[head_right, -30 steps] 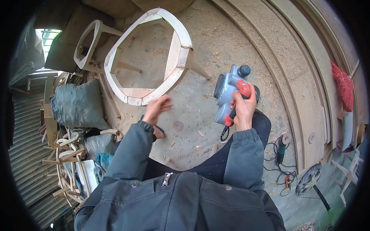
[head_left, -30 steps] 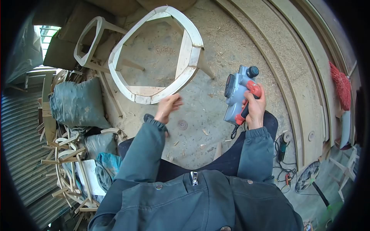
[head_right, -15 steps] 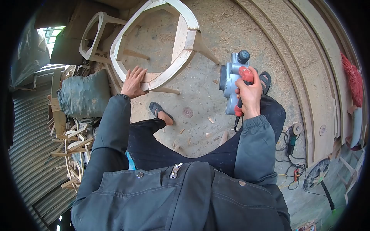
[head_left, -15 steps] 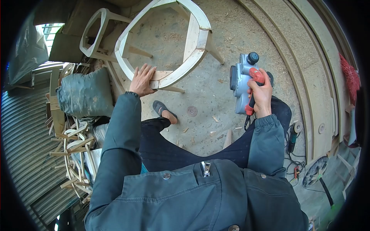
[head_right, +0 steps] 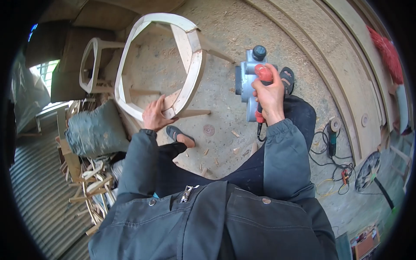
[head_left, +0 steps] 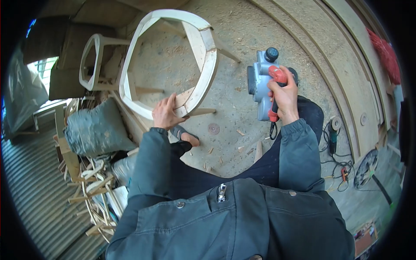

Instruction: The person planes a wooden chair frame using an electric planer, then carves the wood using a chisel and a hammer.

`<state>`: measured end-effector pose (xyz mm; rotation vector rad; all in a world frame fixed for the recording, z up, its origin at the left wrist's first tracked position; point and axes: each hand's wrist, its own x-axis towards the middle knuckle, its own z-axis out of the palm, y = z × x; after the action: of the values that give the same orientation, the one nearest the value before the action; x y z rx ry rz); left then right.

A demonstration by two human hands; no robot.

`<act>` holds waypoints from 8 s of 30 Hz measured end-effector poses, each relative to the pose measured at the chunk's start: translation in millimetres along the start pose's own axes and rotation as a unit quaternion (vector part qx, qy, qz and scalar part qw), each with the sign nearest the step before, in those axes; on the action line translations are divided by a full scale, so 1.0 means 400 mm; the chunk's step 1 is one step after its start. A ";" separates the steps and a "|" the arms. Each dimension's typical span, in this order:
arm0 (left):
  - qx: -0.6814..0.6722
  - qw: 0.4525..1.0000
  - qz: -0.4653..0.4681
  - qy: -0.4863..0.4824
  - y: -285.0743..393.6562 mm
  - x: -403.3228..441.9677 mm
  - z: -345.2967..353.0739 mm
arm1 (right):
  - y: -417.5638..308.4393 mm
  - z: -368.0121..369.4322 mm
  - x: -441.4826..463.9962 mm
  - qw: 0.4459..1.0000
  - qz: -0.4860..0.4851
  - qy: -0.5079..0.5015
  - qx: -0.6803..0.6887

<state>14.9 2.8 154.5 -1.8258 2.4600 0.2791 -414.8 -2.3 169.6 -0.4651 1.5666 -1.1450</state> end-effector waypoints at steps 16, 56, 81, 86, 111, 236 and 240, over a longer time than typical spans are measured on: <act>-0.231 0.947 -0.108 -0.197 0.144 0.337 0.061 | 0.027 -0.049 -0.012 0.997 -0.057 -0.005 -0.051; -0.237 0.935 -0.218 -0.150 0.372 0.228 0.090 | 0.012 -0.068 -0.005 0.943 0.101 -0.136 0.285; -0.249 0.933 -0.217 -0.142 0.357 0.230 0.104 | 0.093 -0.123 0.087 0.913 0.158 -0.177 0.330; -0.258 0.930 -0.223 -0.136 0.361 0.232 0.119 | -0.080 -0.126 0.179 0.944 0.080 -0.258 0.191; -0.265 0.931 -0.217 -0.128 0.392 0.447 0.103 | -0.033 -0.169 -0.120 0.996 0.085 0.038 0.006; -0.293 0.917 -0.250 -0.105 0.389 0.362 0.101 | -0.465 0.249 0.841 0.891 0.175 -0.415 -0.061; -0.298 0.915 -0.246 -0.121 0.382 0.359 0.099 | -0.388 0.076 0.725 0.911 0.249 -0.326 0.041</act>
<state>-175.1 -82.4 108.8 -2.3592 1.7724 1.2303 -525.8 -313.0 150.2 -0.3155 0.9599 -0.5659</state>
